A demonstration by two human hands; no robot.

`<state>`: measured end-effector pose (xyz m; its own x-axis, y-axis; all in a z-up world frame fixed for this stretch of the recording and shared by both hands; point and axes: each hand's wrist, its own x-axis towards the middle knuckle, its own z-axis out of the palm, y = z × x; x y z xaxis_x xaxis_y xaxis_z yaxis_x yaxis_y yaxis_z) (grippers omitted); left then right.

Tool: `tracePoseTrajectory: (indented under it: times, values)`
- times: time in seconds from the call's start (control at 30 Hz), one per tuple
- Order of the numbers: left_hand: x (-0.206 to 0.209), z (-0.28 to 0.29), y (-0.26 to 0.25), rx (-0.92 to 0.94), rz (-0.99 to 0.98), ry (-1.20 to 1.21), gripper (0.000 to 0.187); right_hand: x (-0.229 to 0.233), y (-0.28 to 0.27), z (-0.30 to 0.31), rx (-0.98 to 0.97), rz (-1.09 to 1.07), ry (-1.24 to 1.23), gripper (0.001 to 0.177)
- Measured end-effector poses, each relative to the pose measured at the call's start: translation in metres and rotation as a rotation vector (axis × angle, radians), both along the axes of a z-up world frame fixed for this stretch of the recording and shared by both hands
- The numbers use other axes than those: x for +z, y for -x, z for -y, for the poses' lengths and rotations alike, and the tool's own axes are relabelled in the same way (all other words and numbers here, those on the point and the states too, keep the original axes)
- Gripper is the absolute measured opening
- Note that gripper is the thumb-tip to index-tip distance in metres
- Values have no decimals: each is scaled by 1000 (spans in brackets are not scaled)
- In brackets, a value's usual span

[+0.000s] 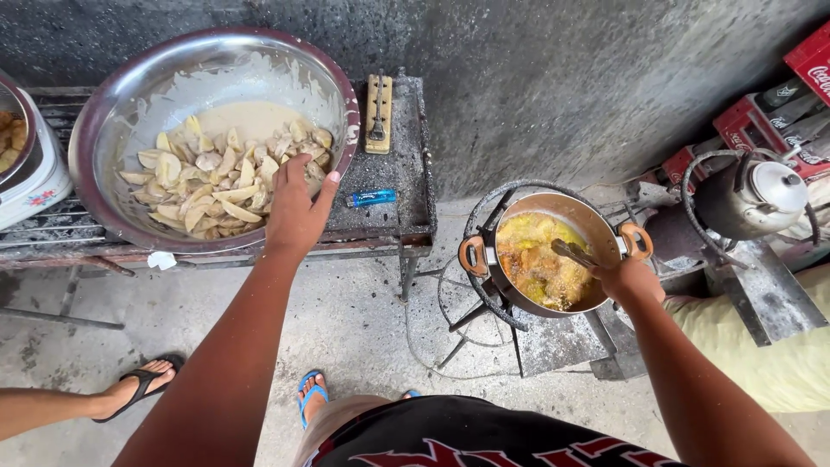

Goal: The recorder is coating fruit slices in batter and frying them in a pot of oil on a portable stove.

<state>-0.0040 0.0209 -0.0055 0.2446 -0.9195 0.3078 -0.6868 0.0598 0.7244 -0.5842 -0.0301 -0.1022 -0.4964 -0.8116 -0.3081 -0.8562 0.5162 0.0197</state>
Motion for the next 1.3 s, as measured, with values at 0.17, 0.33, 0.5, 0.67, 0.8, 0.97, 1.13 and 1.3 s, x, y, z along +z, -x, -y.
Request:
tracePoseTrajectory:
  times: [0.17,0.33,0.5,0.67,0.8,0.97,1.13,1.3]
  values:
    - [-1,2,-1,-8,32,19,64,7,-31,-11,35,9,-22,68]
    - [1,1,0,3,42,-22,63,-11,-59,-19,87,19,-39,61]
    - [5,0,0,-6,18,-71,64,-5,-70,-18,58,-1,-126,70]
    - [-1,1,-3,-11,21,-29,65,-5,-42,-13,35,-4,-54,69]
    - [-1,1,-2,-23,20,-16,66,-32,-9,-6,3,7,-6,72]
    - [0,1,-1,-17,25,-21,65,-18,-12,-3,36,173,-143,69]
    - [0,0,-1,-17,17,-24,66,-11,1,-12,-31,81,-2,76]
    - [2,1,0,-13,31,-9,65,-19,16,-9,-56,23,-74,79]
